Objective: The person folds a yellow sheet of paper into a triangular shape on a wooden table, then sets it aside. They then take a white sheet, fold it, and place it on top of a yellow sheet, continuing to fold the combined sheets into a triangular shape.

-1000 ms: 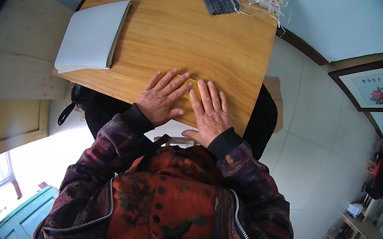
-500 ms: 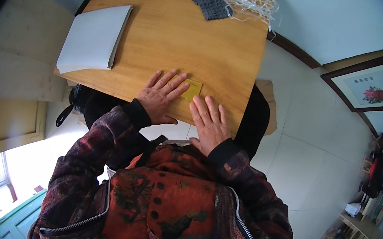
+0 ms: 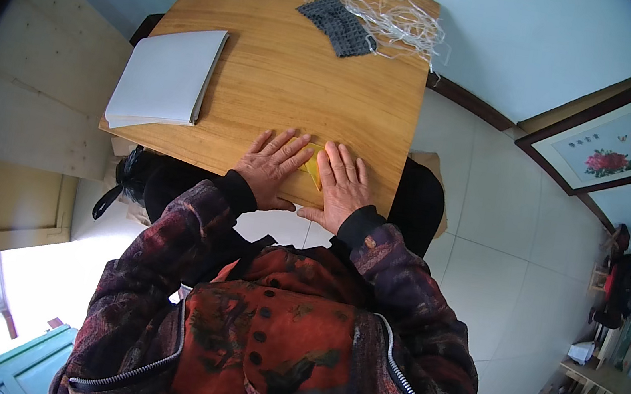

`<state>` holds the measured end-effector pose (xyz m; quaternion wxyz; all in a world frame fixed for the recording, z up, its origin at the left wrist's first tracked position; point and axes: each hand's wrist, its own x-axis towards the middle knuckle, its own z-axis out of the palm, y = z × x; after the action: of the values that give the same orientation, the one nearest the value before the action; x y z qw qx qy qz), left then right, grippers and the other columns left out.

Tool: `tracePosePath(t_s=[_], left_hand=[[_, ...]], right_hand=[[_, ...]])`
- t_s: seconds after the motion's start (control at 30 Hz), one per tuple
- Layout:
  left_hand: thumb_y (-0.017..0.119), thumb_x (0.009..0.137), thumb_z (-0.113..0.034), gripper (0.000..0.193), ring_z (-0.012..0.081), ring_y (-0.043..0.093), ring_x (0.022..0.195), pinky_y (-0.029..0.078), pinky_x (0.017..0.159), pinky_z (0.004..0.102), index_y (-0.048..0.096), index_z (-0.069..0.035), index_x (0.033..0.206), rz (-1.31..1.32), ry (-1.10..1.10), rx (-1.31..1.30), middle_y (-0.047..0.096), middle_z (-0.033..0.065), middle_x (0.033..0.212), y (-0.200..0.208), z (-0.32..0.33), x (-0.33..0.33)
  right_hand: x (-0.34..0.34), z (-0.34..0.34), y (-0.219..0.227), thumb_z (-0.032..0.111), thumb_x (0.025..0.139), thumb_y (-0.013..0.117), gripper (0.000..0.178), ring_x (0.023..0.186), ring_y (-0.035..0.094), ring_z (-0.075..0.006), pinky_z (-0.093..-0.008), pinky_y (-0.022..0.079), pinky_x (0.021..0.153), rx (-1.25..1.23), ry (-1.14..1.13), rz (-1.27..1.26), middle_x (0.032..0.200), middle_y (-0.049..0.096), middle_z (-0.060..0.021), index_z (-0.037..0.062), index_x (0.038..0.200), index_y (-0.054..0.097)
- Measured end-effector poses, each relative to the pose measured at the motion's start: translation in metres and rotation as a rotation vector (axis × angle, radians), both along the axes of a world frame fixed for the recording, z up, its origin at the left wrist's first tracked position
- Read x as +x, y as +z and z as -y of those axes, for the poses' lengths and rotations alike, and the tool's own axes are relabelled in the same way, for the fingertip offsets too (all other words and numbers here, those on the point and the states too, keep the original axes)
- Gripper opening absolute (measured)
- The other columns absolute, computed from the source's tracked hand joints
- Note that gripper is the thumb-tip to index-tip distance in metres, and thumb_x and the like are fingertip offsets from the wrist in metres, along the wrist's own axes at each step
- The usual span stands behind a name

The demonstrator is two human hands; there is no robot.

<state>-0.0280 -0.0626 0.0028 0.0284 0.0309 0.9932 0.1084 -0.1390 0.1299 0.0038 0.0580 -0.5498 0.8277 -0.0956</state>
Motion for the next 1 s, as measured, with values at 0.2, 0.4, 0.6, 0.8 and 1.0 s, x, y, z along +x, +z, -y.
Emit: tracePosePath(t_s=[0.2, 0.4, 0.6, 0.8, 1.0], left_hand=[[0.073, 0.069, -0.063, 0.109, 0.0279, 0.013, 0.150, 0.009, 0.121, 0.0501, 0.024, -0.016, 0.154, 0.034, 0.005, -0.036, 0.020, 0.0055, 0.162, -0.002, 0.001, -0.002], [0.070, 0.068, -0.068, 0.112, 0.0296, 0.018, 0.149, 0.012, 0.120, 0.0529, 0.023, -0.016, 0.155, -0.037, -0.009, -0.008, 0.023, 0.0065, 0.161, -0.007, 0.003, -0.001], [0.069, 0.082, -0.019, 0.070, 0.0303, 0.017, 0.150, 0.017, 0.119, 0.0468, 0.043, -0.006, 0.145, -0.274, 0.086, 1.247, 0.023, 0.0173, 0.160, -0.017, 0.031, 0.009], [0.071, 0.081, -0.048, 0.090, 0.0256, 0.026, 0.147, 0.019, 0.119, 0.0470, 0.031, -0.009, 0.151, -0.296, 0.158, 0.292, 0.029, 0.0089, 0.158, -0.011, 0.014, 0.028], [0.075, 0.069, -0.059, 0.112, 0.0255, 0.021, 0.149, 0.013, 0.120, 0.0479, 0.022, -0.010, 0.154, -0.055, 0.046, 0.163, 0.026, 0.0074, 0.160, -0.003, 0.007, 0.019]], right_hand=[[0.007, 0.003, 0.002, 0.059, 0.067, 0.078, 0.116, 0.148, 0.015, -0.0328, -0.0525, 0.015, 0.118, 0.001, -0.047, 0.038, 0.159, 0.021, -0.0151, 0.0015, 0.151, 0.023], [-0.002, 0.023, -0.007, 0.061, 0.068, 0.077, 0.118, 0.149, 0.015, -0.0319, -0.0501, 0.014, 0.118, -0.017, 0.025, 0.080, 0.159, 0.021, -0.0167, 0.0002, 0.152, 0.019], [-0.003, 0.019, -0.011, 0.071, 0.065, 0.071, 0.120, 0.149, 0.014, -0.0331, -0.0512, 0.013, 0.118, -0.066, 0.092, 0.012, 0.160, 0.019, -0.0170, -0.0010, 0.150, 0.027], [0.001, 0.021, 0.000, 0.065, 0.062, 0.078, 0.116, 0.149, 0.013, -0.0350, -0.0539, 0.013, 0.118, 0.006, 0.076, 0.077, 0.161, 0.015, -0.0179, 0.0102, 0.152, 0.029], [-0.001, 0.021, 0.004, 0.055, 0.062, 0.082, 0.111, 0.148, 0.015, -0.0358, -0.0538, 0.016, 0.117, -0.011, 0.100, 0.103, 0.161, 0.014, -0.0186, 0.0170, 0.152, 0.031]])
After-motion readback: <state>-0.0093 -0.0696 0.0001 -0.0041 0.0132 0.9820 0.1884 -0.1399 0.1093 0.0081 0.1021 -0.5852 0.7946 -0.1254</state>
